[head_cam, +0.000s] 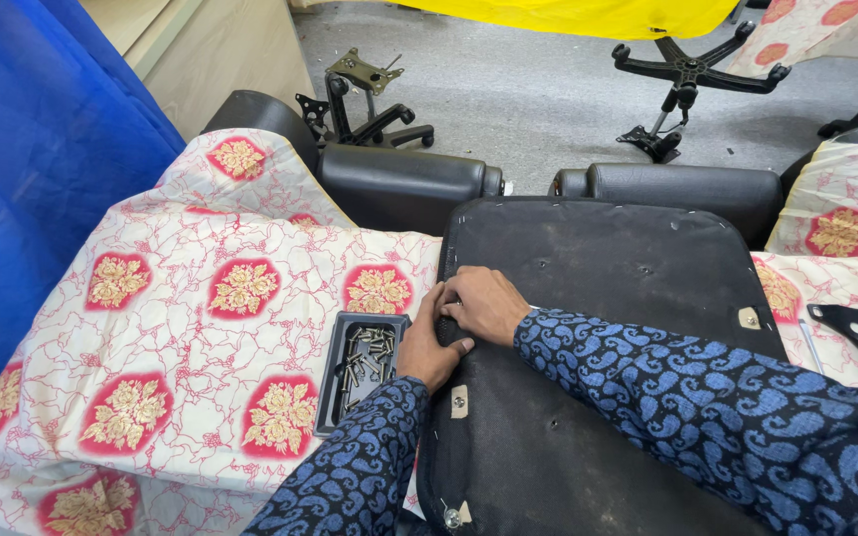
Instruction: The person removes the gas lift cylinder and base plate from an office chair seat using a screwdriver. They then flip the seat and unscrew fasteners from the underside, placing the removed screws into a tray.
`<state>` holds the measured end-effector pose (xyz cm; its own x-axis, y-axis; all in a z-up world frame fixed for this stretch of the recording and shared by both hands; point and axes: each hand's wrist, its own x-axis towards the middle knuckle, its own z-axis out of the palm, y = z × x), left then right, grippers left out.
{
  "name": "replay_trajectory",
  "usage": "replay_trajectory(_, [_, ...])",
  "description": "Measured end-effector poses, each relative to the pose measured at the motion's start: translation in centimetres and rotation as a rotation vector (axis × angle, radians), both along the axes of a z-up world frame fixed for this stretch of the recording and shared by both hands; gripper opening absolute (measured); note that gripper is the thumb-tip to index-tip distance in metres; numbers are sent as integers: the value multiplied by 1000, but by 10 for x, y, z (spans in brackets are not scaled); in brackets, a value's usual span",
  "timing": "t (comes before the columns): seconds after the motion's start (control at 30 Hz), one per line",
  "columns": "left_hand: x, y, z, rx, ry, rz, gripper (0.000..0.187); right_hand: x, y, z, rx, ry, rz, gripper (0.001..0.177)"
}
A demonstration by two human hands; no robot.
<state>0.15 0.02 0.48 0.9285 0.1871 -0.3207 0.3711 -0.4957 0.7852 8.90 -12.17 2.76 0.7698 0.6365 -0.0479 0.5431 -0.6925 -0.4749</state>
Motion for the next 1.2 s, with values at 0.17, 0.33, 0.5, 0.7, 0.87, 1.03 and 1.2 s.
replay_trajectory(0.17, [-2,1,1,-23,-63,0,101,-3,-1,1,88,-64,139,26])
replay_trajectory(0.33, [-1,2,1,-44,-43,-8,99,-5,-2,13,99,-70,149,21])
replay_trajectory(0.5, [-2,2,4,-20,-45,-15,100,-2,-1,19,-166,110,-36,20])
replay_trajectory(0.7, [-2,1,3,-15,-25,-9,101,1,-4,8,-48,-141,200,18])
replay_trajectory(0.87, [-1,1,3,-17,-53,-10,103,1,-2,13,-49,-4,112,20])
replay_trajectory(1.03, [-2,0,8,-21,-12,6,101,1,-2,14,-134,3,106,17])
replay_trajectory(1.2, [-2,-2,11,-27,38,13,101,1,-5,8,122,-184,312,25])
